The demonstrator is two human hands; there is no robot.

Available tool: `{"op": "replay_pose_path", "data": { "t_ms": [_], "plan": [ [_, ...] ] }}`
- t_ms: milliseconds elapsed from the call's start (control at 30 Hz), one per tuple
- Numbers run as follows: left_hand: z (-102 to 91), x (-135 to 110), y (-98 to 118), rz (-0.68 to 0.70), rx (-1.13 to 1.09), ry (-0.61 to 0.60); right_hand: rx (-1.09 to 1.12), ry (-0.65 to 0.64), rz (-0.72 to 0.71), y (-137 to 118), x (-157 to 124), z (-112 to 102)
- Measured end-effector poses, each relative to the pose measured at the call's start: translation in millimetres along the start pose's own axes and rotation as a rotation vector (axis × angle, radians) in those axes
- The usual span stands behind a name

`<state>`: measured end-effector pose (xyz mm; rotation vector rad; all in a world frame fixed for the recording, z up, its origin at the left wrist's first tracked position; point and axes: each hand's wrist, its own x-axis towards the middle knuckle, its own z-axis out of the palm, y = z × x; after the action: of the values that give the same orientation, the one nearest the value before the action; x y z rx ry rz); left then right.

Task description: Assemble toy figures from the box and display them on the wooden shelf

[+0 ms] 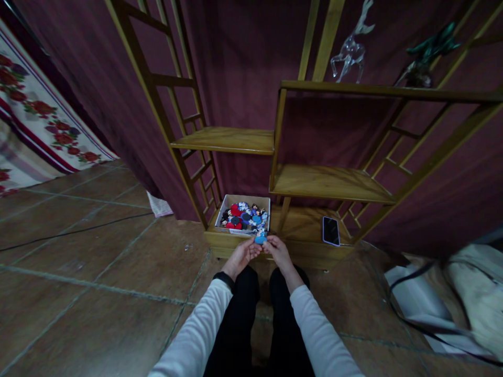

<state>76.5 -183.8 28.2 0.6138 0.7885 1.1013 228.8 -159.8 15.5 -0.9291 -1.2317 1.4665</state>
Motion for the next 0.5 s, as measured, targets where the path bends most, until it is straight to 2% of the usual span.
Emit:
{"op": "replay_pose_path", "data": {
  "t_ms": [133,233,367,500],
  "plan": [
    [2.9,-2.6,1.5,0.033,0.062,-0.005,0.023,-0.015,0.021,1.3,0.2,-0.4],
    [3.6,-2.1,0.0,0.066,0.116,0.041,0.047,-0.008,0.034,-0.2,-1.5,0.9],
    [2.2,2.5,-4.7,0.136,0.188,0.153,0.037,0.049,0.060,-2.7,-2.7,2.1],
    [-1.6,6.0,-7.5,0.271,0.198,0.322,-0.001,0.099,0.076,-1.0,-0.8,1.1]
  ]
}}
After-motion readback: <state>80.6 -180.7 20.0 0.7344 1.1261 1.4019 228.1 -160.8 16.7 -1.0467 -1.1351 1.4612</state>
